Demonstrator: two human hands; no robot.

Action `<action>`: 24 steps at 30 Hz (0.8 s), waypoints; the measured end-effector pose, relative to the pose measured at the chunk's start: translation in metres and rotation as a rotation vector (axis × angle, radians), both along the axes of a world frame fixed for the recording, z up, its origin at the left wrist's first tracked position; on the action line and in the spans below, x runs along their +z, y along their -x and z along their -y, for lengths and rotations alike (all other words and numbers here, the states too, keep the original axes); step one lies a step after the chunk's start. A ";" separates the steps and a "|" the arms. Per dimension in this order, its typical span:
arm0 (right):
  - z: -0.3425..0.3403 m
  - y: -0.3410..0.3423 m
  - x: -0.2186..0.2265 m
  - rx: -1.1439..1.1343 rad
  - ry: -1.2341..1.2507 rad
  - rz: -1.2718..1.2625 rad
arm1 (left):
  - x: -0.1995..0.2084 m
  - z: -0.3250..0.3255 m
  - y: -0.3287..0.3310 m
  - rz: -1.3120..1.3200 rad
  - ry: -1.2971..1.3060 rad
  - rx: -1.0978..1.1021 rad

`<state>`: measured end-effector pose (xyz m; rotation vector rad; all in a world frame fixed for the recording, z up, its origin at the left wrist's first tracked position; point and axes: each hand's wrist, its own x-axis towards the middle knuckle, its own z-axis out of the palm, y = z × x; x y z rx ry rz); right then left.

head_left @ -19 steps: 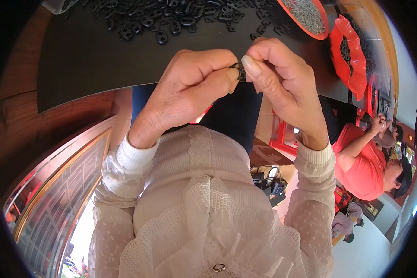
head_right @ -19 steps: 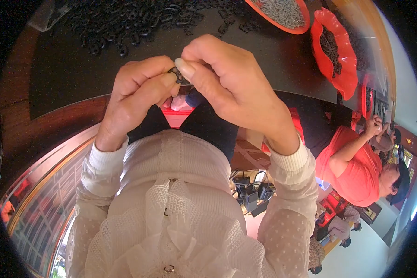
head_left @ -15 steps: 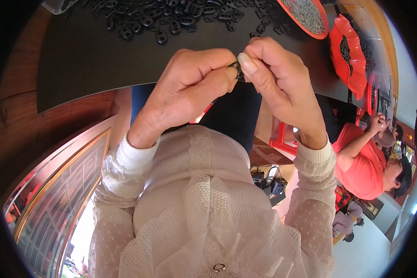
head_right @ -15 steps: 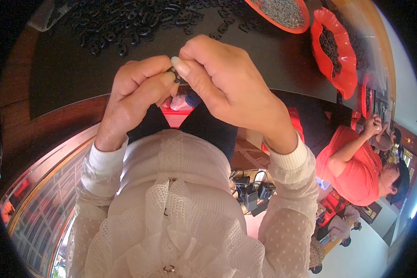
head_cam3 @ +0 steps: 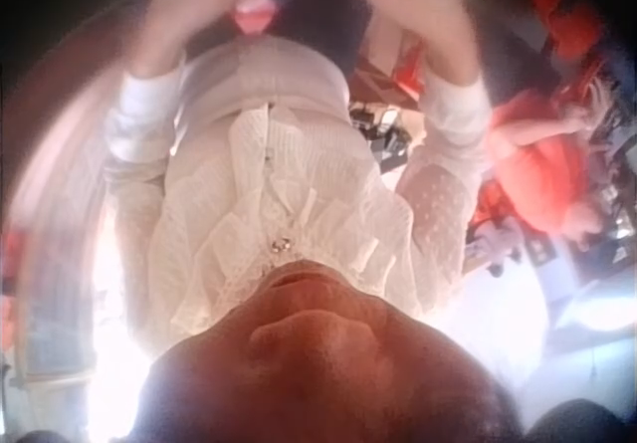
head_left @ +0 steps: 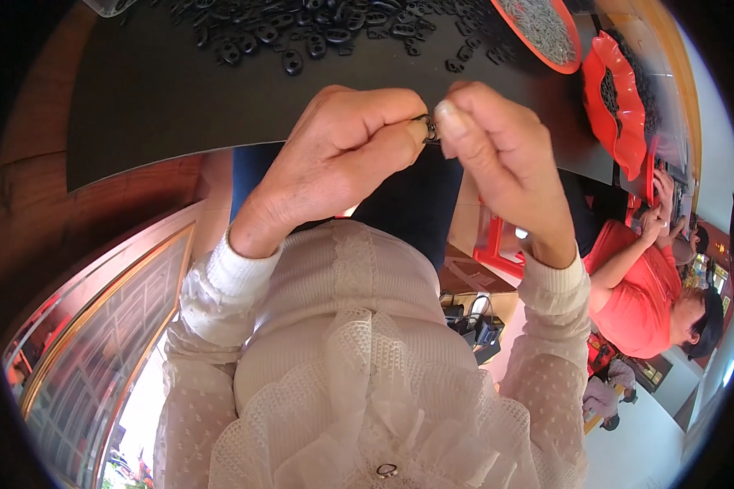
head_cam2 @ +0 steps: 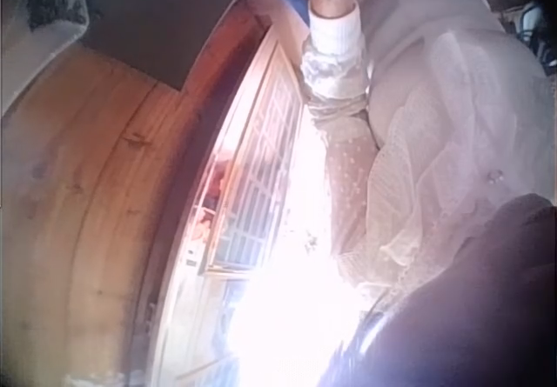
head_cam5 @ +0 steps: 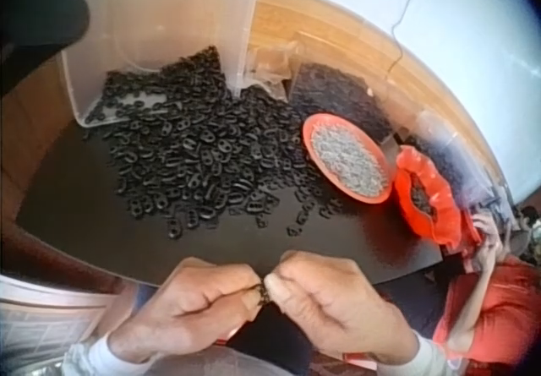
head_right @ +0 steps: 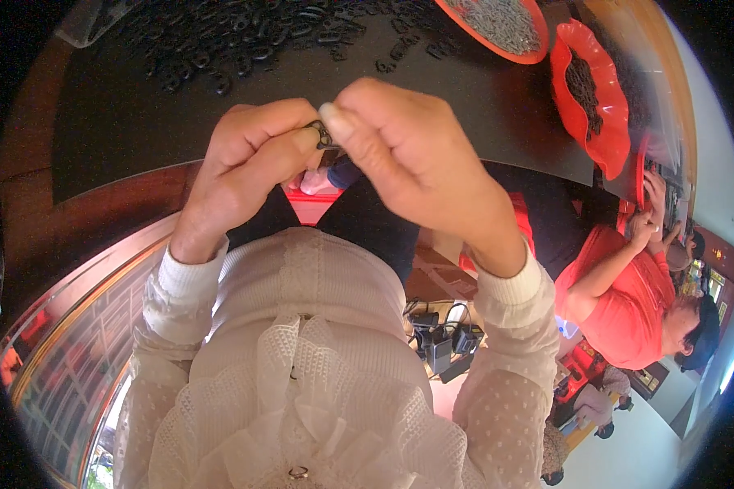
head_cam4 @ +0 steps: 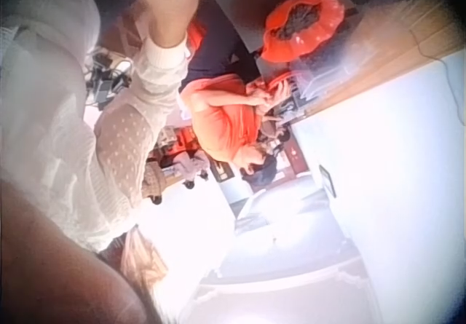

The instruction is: The person assembles plastic cord locks by hand, repeatedly picking up springs and plastic stopper pieces from the table and fitting them together.

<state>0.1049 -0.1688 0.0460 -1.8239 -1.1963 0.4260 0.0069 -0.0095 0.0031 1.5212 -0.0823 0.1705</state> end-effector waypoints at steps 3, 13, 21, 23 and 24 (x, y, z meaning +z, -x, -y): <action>-0.004 -0.002 -0.008 0.075 -0.068 0.116 | -0.004 -0.001 0.000 0.038 -0.037 -0.006; -0.037 -0.062 0.010 0.076 0.147 0.376 | 0.003 -0.006 0.003 -0.054 -0.074 -0.050; -0.074 -0.095 0.010 0.173 0.265 0.624 | 0.001 -0.005 0.003 -0.033 -0.053 -0.041; -0.072 -0.095 0.011 0.167 0.233 0.696 | 0.002 -0.006 0.003 -0.029 -0.062 -0.052; -0.068 -0.093 0.013 0.167 0.234 0.695 | 0.002 -0.006 0.002 -0.031 -0.061 -0.052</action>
